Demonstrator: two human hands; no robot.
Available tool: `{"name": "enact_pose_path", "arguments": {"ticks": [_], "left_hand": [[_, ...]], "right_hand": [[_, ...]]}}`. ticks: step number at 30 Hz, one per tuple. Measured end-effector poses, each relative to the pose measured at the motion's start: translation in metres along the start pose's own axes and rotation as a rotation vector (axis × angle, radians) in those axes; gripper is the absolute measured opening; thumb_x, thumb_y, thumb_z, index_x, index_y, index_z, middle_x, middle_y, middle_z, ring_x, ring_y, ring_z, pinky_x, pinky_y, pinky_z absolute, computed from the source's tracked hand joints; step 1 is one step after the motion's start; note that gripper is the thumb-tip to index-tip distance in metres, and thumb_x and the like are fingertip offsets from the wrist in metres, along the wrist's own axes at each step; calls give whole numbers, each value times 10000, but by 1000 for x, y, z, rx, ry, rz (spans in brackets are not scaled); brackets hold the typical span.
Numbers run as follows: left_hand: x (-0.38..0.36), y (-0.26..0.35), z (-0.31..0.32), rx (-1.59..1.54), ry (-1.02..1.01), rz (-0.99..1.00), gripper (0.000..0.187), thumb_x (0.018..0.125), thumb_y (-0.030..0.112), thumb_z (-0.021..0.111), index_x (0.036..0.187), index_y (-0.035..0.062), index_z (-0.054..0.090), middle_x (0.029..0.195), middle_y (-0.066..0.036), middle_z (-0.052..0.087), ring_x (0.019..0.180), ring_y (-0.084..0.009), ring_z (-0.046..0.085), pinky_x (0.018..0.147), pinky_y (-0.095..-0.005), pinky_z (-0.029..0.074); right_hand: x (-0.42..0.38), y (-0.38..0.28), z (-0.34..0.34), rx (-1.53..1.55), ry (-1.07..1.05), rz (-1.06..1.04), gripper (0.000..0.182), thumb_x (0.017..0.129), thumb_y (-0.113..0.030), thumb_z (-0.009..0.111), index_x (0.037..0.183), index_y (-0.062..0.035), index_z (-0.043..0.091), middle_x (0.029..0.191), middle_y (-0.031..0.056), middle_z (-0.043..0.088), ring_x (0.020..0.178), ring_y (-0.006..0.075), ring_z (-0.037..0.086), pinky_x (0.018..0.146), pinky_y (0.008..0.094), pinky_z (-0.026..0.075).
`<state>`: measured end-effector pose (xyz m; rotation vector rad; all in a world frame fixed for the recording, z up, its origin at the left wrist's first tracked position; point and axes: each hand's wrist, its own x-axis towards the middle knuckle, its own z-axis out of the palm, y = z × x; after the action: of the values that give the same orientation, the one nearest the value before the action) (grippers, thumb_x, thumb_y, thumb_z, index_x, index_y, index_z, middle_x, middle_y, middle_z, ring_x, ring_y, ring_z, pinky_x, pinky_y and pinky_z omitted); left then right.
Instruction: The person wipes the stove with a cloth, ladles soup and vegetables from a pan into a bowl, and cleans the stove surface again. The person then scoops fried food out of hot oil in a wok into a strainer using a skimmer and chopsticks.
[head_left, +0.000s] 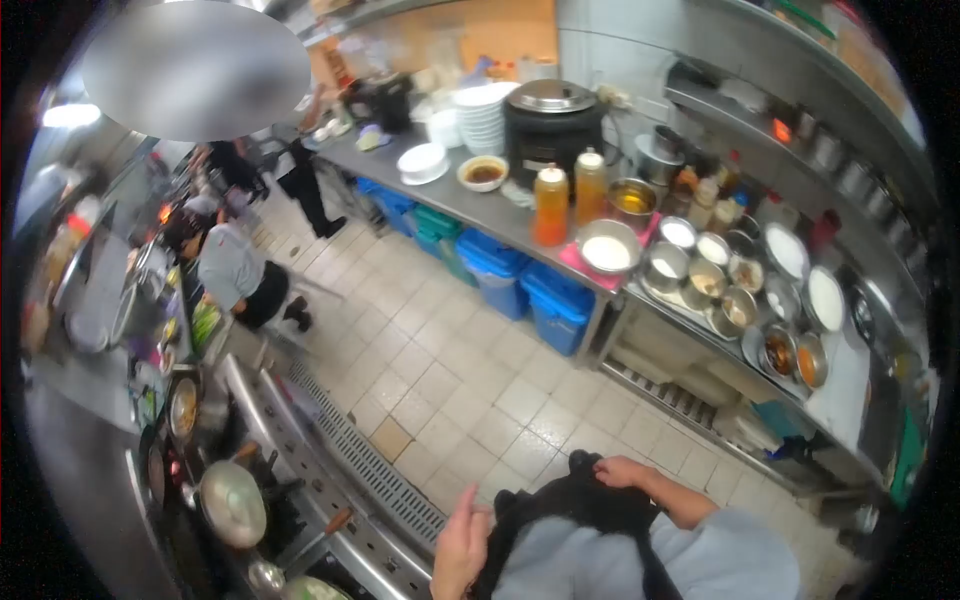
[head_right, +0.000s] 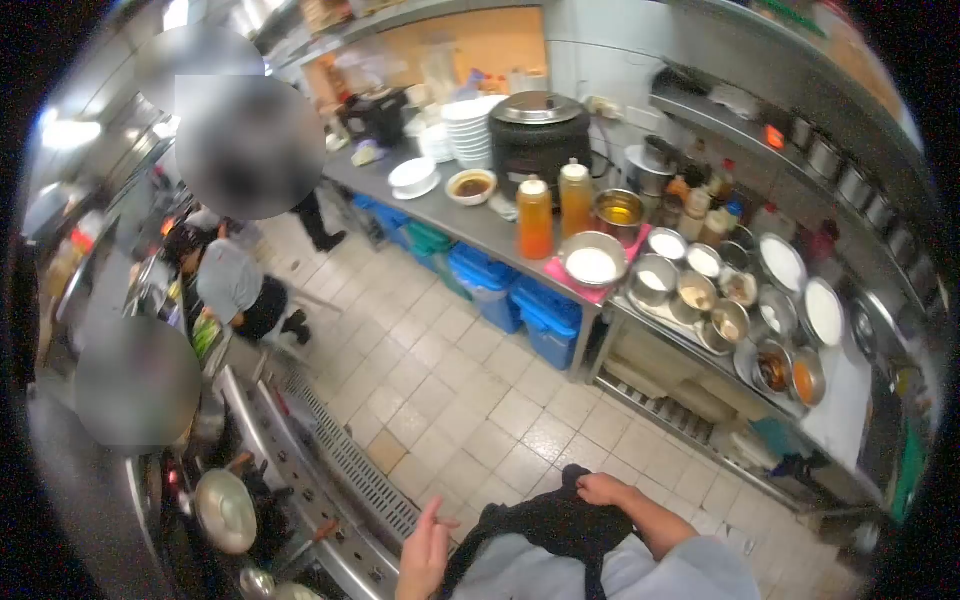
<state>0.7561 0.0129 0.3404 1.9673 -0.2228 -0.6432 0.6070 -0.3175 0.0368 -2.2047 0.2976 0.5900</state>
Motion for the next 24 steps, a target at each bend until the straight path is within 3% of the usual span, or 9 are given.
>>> {"name": "enact_pose_path", "arguments": {"ticks": [2, 3, 6, 10, 16, 19, 21, 22, 24], "left_hand": [[-1, -17, -4, 366, -234, 264, 465, 1044, 250, 391, 1453, 36, 450, 1383, -182, 575, 1230, -286, 573, 1052, -360, 414], [-5, -24, -3, 352, -164, 214, 465, 1044, 250, 391, 1453, 36, 450, 1383, -182, 575, 1230, -286, 573, 1052, -360, 414], [-9, -21, -4, 153, -535, 157, 526, 1067, 308, 294, 1521, 49, 356, 1568, -161, 369, 1447, -290, 353, 1197, -358, 262], [-25, -33, -10, 79, -457, 206, 526, 1068, 317, 297, 1520, 57, 359, 1554, -175, 385, 1438, -314, 362, 1198, -377, 266], [-58, -26, -27, 194, -451, 176, 528, 1065, 312, 279, 1535, 77, 327, 1539, -198, 394, 1440, -349, 345, 1197, -404, 272], [-73, -13, -42, 268, -389, 229, 548, 1061, 339, 269, 1539, 74, 311, 1445, -240, 490, 1342, -386, 459, 1126, -439, 363], [-81, 10, -64, 267, -477, -85, 568, 1051, 353, 340, 1551, 87, 296, 1437, -257, 489, 1261, -410, 533, 1078, -455, 419], [-82, 25, -69, 261, -469, -87, 568, 1051, 353, 340, 1551, 87, 296, 1437, -257, 489, 1261, -410, 533, 1078, -455, 419], [-82, 49, -75, 717, -343, -429, 639, 1045, 464, 310, 1576, 121, 218, 1245, -306, 602, 1107, -448, 608, 979, -490, 471]], "right_hand": [[-3, 0, 0, 24, 0, 59, 347, 896, -285, 562, 1124, -49, 675, 1056, 211, 698, 999, 386, 665, 884, 460, 519], [-3, 1, 0, 5, -1, 54, 352, 896, -284, 574, 1133, -43, 673, 1061, 211, 698, 999, 380, 668, 884, 451, 520], [-1, 16, 6, 59, -21, 36, 357, 893, -276, 601, 1144, -31, 670, 1060, 210, 701, 998, 374, 672, 880, 436, 523], [4, 21, 10, 217, -5, 120, 357, 883, -267, 634, 1131, -13, 671, 1029, 219, 704, 987, 376, 676, 868, 425, 529], [25, 21, 6, 151, -64, 9, 344, 895, -257, 624, 1101, 15, 670, 1005, 234, 704, 966, 366, 685, 855, 424, 531], [33, 0, -4, 94, -78, -8, 340, 898, -235, 619, 1127, 12, 663, 1006, 232, 705, 971, 353, 690, 862, 420, 532], [39, -14, -8, 88, -121, 7, 344, 900, -232, 615, 1141, 10, 664, 1026, 230, 706, 982, 347, 691, 874, 417, 533], [42, -18, -10, 90, -148, 29, 349, 902, -228, 612, 1154, 8, 664, 1046, 227, 707, 994, 341, 691, 886, 414, 533], [51, -9, -3, 79, -143, 1, 355, 906, -229, 608, 1168, 3, 664, 1067, 223, 707, 1009, 339, 689, 899, 407, 530]]}}
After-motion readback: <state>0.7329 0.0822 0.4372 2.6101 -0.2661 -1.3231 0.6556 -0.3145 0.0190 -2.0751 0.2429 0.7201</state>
